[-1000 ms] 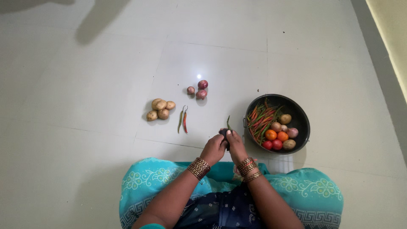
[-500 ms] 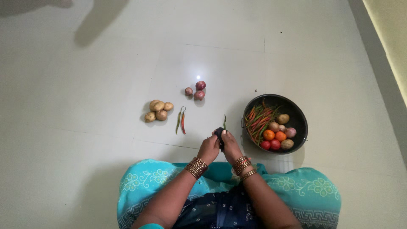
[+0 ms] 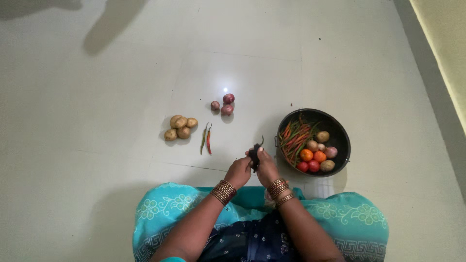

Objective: The person sits on the floor and uses a peeler to remove the skin from a chili pepper. They hold the pepper in one hand and the peeler in the other, working methodically to peel the vegetable.

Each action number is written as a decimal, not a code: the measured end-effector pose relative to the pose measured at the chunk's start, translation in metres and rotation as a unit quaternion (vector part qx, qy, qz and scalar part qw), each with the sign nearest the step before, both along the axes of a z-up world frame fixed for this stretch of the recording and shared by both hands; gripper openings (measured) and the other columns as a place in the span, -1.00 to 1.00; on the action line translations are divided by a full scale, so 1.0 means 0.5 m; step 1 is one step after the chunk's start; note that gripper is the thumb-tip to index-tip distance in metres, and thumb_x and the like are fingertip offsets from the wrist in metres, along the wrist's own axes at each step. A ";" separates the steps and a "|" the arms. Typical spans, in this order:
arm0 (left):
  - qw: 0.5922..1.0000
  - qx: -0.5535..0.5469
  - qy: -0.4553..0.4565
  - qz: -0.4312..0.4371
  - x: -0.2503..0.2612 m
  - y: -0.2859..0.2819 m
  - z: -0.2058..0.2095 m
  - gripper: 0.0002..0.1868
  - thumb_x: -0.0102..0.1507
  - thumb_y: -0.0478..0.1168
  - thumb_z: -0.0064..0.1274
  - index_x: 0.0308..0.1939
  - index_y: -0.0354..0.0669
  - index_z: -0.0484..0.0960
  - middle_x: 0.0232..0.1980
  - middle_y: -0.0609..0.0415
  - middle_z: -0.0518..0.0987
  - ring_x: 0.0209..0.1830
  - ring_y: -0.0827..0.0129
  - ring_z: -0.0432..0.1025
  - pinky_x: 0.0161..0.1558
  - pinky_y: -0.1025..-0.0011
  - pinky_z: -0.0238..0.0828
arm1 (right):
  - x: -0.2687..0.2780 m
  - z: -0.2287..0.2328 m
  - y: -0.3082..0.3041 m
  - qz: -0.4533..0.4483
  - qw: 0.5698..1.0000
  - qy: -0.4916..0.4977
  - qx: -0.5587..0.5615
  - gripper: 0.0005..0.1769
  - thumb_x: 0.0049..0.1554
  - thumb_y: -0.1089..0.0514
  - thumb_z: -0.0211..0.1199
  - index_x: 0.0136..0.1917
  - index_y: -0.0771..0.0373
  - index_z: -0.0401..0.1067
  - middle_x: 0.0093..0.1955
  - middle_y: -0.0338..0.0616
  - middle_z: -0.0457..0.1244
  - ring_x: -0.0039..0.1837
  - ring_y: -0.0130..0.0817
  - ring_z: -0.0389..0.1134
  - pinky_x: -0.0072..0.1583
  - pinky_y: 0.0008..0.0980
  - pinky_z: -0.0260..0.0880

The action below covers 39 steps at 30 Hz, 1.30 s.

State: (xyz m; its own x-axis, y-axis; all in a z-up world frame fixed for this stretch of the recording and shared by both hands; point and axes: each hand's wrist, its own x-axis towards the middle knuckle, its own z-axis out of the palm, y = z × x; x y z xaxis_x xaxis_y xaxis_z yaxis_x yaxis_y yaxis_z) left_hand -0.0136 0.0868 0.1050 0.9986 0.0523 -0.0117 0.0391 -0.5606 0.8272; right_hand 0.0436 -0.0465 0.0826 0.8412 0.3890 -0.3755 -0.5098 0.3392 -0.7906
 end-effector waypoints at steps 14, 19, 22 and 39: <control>0.997 -0.067 -0.004 -0.037 -0.005 -0.011 0.033 -0.76 0.32 -0.27 -0.07 0.03 -0.24 0.58 -0.21 -0.32 0.62 -0.17 -0.22 0.51 -0.16 0.03 0.44 | 0.027 -0.041 -0.023 -0.042 0.997 0.024 0.057 -0.59 0.35 -0.14 -0.05 0.08 0.26 0.34 -0.05 -0.08 0.27 -0.03 -0.30 0.32 -0.03 -0.35 0.40; 0.999 -0.048 0.019 -0.008 -0.006 -0.006 0.023 -0.76 0.33 -0.24 -0.09 0.05 -0.22 0.54 -0.19 -0.31 0.63 -0.16 -0.22 0.52 -0.14 -0.01 0.43 | 0.003 -0.010 -0.011 0.018 0.999 -0.022 0.016 -0.44 0.35 -0.23 -0.05 0.25 0.30 0.35 0.08 -0.12 0.30 0.08 -0.31 0.30 0.05 -0.33 0.33; 0.999 -0.024 0.033 0.016 0.002 0.004 -0.018 -0.81 0.37 -0.22 -0.12 -0.09 -0.27 0.54 -0.20 -0.32 0.63 -0.16 -0.22 0.52 -0.13 -0.03 0.43 | -0.020 0.011 0.009 0.085 0.996 -0.035 -0.022 -0.36 0.32 -0.26 -0.05 0.37 0.31 0.33 0.19 -0.13 0.29 0.23 -0.30 0.28 0.24 -0.27 0.32; 0.997 -0.041 0.039 -0.050 -0.009 -0.010 0.045 -0.78 0.39 -0.19 -0.09 -0.16 -0.25 0.61 -0.28 -0.27 0.63 -0.26 -0.14 0.53 -0.19 0.06 0.44 | 0.020 0.003 -0.032 -0.064 0.992 0.072 0.076 -0.65 0.35 -0.13 -0.16 0.12 0.13 0.29 -0.11 -0.24 0.22 -0.08 -0.38 0.27 -0.22 -0.38 0.33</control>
